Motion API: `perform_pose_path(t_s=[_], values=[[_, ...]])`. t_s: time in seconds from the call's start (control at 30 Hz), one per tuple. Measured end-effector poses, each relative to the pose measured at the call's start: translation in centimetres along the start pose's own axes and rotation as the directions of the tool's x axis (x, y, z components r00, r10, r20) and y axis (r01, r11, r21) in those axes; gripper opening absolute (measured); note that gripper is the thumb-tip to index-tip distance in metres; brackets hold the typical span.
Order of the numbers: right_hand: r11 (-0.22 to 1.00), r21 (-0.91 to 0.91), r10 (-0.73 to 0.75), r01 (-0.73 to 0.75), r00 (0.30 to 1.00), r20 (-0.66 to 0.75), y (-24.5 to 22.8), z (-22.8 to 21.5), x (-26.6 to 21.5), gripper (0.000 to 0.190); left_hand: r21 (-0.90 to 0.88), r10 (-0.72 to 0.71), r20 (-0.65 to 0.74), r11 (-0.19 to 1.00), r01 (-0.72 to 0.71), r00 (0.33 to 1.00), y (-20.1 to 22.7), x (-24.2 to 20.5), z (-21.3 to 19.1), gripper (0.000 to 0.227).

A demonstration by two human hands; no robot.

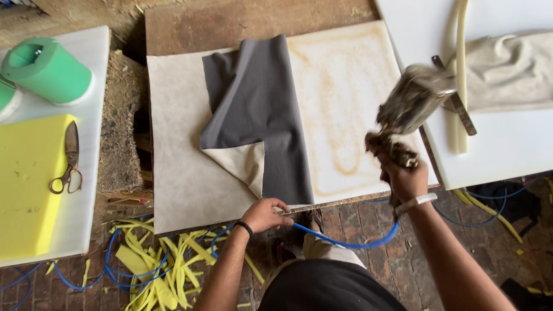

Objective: The person lays a beige fabric over a white foam board, trims the edges with a knife, sprays adhesive onto the foam, and adheres the fabric to the board. The person repeats the process with a second piece of fabric and foam.

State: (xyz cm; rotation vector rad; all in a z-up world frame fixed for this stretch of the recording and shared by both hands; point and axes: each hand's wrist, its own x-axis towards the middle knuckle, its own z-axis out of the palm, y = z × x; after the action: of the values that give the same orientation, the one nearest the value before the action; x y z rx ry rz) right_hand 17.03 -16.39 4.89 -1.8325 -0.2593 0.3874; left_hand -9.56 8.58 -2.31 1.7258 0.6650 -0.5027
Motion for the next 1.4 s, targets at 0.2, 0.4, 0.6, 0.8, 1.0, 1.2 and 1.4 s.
perform_pose_path(t_s=[0.2,0.4,0.6,0.8,1.0,1.2,1.4], values=[[0.815,-0.345,0.523,-0.466,0.847,0.091,2.9,-1.4,-2.3,0.029,0.093,-0.009,0.238,0.996,-0.013,0.971,3.5,2.2,1.0,0.051],[0.938,-0.104,0.327,-0.331,0.944,-0.046,2.2,1.3,1.3,0.034,0.098,-0.097,0.169,0.992,0.081,0.981,-1.0,1.5,-1.8,0.052],[0.954,0.276,0.107,-0.120,0.992,0.061,-1.1,12.2,3.5,0.027,-0.151,-0.106,-0.172,0.985,0.080,0.979,-7.5,-2.8,-9.1,0.036],[0.913,0.397,0.022,-0.096,0.982,0.188,-4.8,33.4,-2.4,0.054,-0.387,0.337,-0.362,0.794,-0.469,0.869,-7.7,-5.4,-15.4,0.061],[0.797,0.596,-0.284,-0.100,0.809,0.515,-7.6,50.9,-8.4,0.071,-0.211,0.314,-0.686,0.778,-0.592,0.657,-9.6,-6.7,-21.6,0.068],[0.999,-0.016,-0.008,0.032,0.627,0.779,-8.8,57.4,-8.5,0.063,-0.128,-0.065,-0.800,0.990,-0.064,0.596,-18.3,-6.4,-29.6,0.027],[0.897,-0.435,0.225,0.080,0.764,0.604,-6.9,52.0,-6.0,0.041,-0.240,-0.251,-0.697,0.964,0.111,0.672,-23.6,-3.8,-32.0,0.031]])
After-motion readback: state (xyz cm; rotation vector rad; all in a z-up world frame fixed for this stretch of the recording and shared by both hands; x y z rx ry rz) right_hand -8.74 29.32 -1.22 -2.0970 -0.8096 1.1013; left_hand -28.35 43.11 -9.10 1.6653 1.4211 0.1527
